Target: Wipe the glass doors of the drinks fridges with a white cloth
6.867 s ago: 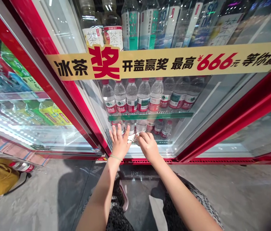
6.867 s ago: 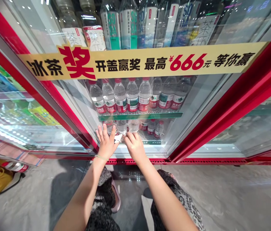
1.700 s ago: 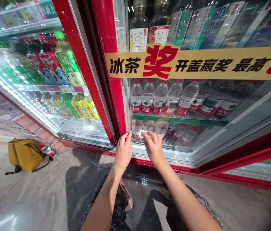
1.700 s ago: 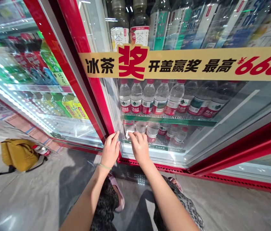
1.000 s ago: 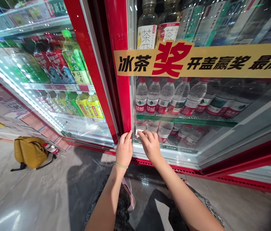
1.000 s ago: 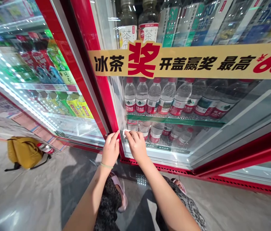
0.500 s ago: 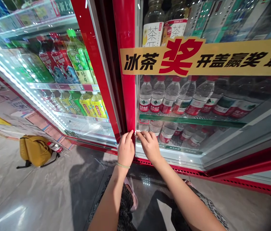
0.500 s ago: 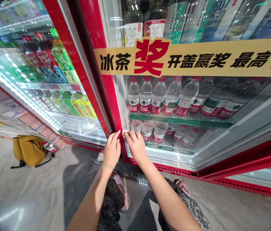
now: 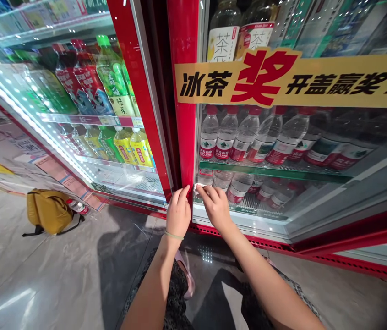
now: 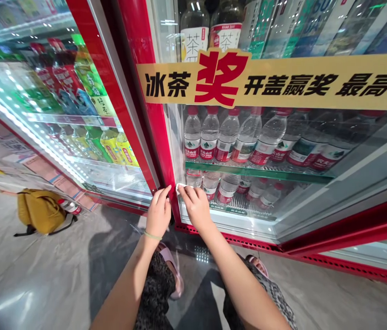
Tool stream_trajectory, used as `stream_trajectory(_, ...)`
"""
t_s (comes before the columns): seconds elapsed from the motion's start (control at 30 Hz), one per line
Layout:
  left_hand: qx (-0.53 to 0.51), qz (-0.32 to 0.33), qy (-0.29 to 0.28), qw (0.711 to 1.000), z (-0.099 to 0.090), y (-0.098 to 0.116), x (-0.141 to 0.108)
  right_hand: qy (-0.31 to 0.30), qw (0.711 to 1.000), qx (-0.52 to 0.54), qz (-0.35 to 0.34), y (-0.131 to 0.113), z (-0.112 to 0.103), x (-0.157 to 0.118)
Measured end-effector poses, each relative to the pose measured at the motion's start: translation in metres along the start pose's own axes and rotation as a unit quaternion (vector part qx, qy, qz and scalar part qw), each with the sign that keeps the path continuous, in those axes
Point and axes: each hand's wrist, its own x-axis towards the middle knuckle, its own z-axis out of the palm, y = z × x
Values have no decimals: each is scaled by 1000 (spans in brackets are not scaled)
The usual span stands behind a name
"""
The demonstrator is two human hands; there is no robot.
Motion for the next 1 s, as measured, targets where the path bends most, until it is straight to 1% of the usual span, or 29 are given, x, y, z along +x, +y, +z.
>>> stream_trajectory(0.07, 4, -2, -4, 1000, 1, -1, -1, -29, 999, -9, -30, -1, 5, -9)
stream_trajectory(0.13, 8, -5, -10, 1000, 2, -2, -1, -48, 998, -18, -32, -2, 9, -16)
stream_trajectory(0.2, 11, -5, -17, 1000, 2, -3, -2, -50, 998, -23, -11, -1, 8, -19)
stream_trajectory(0.27, 12, -2, -24, 1000, 2, -2, -2, -38, 999, -30, 5, 2, 7, -19)
stream_trajectory(0.33, 13, 2, -30, 999, 3, -2, -2, -38, 999, -38, -1, 3, 6, -19)
stream_trajectory(0.43, 19, 7, -37, 999, 6, -1, -3, -71, 996, -49, -28, 1, 10, -23)
stream_trajectory(0.5, 22, 8, -38, 999, 7, -1, -3, -80, 995, -51, -28, -1, 13, -27)
stream_trajectory(0.63, 21, 5, -42, 999, 9, -3, -3, -65, 997, -39, 3, 0, 16, -32)
stream_trajectory(0.77, 22, 1, -53, 998, 10, -5, -3, -86, 995, -36, -24, -1, 17, -34)
stream_trajectory(0.83, 22, -2, -57, 998, 10, -6, -4, -88, 995, -39, -18, -2, 17, -34)
stream_trajectory(0.93, 20, -5, -66, 998, 9, -7, -5, -58, 997, -46, 6, 0, 16, -33)
stream_trajectory(1.0, 20, -8, -72, 997, 9, -7, -6, -49, 998, -47, -6, 1, 16, -33)
